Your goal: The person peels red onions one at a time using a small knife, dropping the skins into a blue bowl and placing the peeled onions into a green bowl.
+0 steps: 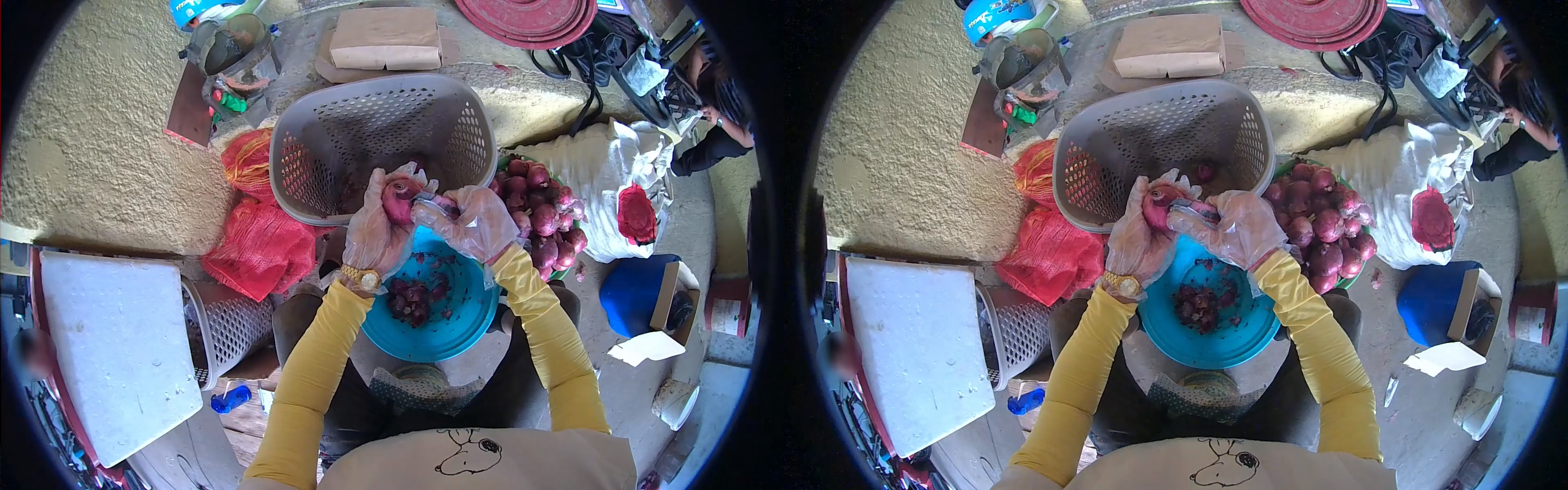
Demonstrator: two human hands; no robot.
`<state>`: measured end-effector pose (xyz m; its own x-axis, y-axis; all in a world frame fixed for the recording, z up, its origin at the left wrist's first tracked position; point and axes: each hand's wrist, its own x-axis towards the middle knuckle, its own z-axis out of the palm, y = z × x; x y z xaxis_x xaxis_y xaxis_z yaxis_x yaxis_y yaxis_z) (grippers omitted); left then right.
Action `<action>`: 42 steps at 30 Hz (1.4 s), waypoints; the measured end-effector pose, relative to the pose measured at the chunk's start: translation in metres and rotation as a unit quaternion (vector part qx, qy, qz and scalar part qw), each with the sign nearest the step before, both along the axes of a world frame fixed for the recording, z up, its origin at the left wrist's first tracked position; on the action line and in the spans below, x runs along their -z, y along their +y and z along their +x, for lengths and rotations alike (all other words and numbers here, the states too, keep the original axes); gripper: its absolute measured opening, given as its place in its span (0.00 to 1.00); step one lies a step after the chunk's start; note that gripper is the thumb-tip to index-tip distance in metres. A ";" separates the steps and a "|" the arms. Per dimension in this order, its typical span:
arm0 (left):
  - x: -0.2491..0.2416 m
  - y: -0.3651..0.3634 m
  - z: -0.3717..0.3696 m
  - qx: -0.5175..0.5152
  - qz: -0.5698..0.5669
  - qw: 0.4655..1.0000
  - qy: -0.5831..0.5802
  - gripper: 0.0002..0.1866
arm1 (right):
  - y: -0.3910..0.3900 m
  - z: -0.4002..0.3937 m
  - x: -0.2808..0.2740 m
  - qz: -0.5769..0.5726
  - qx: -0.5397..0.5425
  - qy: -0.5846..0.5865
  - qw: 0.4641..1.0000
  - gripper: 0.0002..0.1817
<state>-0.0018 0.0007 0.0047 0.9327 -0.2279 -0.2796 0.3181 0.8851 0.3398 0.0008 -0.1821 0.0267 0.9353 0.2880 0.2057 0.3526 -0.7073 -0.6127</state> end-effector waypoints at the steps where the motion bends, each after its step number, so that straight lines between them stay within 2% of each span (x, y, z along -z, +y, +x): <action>1: 0.008 0.002 0.001 0.001 0.006 1.000 -0.013 0.27 | -0.001 0.000 0.003 0.008 0.000 0.015 1.000 0.40; 5: 0.015 0.005 0.000 0.002 -0.014 0.999 -0.047 0.28 | 0.001 -0.001 0.001 0.014 0.012 0.090 0.996 0.36; 6: 0.014 0.006 0.000 0.001 -0.014 0.999 -0.048 0.28 | 0.001 -0.001 -0.005 0.014 0.012 0.089 0.996 0.36; 8: 0.013 0.007 -0.001 0.020 0.003 0.998 -0.056 0.27 | 0.002 -0.002 -0.017 0.028 -0.003 0.160 0.987 0.40; 12: 0.005 0.004 -0.002 0.028 -0.010 0.999 -0.025 0.27 | -0.003 -0.001 0.001 0.011 -0.065 0.098 0.993 0.41; 14: 0.008 0.006 -0.001 0.027 0.003 0.998 -0.053 0.28 | -0.004 -0.003 0.009 0.055 -0.071 0.054 0.995 0.34; 15: 0.006 0.006 -0.001 0.026 0.003 0.998 -0.052 0.28 | -0.003 -0.004 0.004 0.055 -0.071 0.055 0.994 0.34; 17: 0.001 0.005 -0.001 -0.005 -0.004 1.000 -0.031 0.29 | -0.001 -0.005 -0.011 0.041 0.000 0.035 0.999 0.35; 20: 0.009 0.005 0.001 0.009 0.001 0.999 -0.045 0.30 | -0.001 -0.002 -0.008 0.015 0.001 0.015 1.000 0.35; 26: 0.013 0.005 0.002 0.018 -0.037 0.998 -0.048 0.30 | 0.001 -0.001 -0.006 0.011 0.009 -0.004 1.000 0.38; 36: 0.008 0.005 0.001 0.012 -0.012 1.000 -0.024 0.29 | 0.000 0.001 0.010 0.005 0.013 -0.019 1.000 0.39; 38: 0.006 0.006 0.001 0.028 -0.021 0.999 -0.032 0.29 | 0.001 0.000 0.006 0.021 0.010 0.033 0.999 0.39; 42: 0.000 0.006 -0.001 0.028 0.000 0.998 -0.051 0.29 | 0.000 0.000 0.006 0.038 0.003 0.044 0.998 0.39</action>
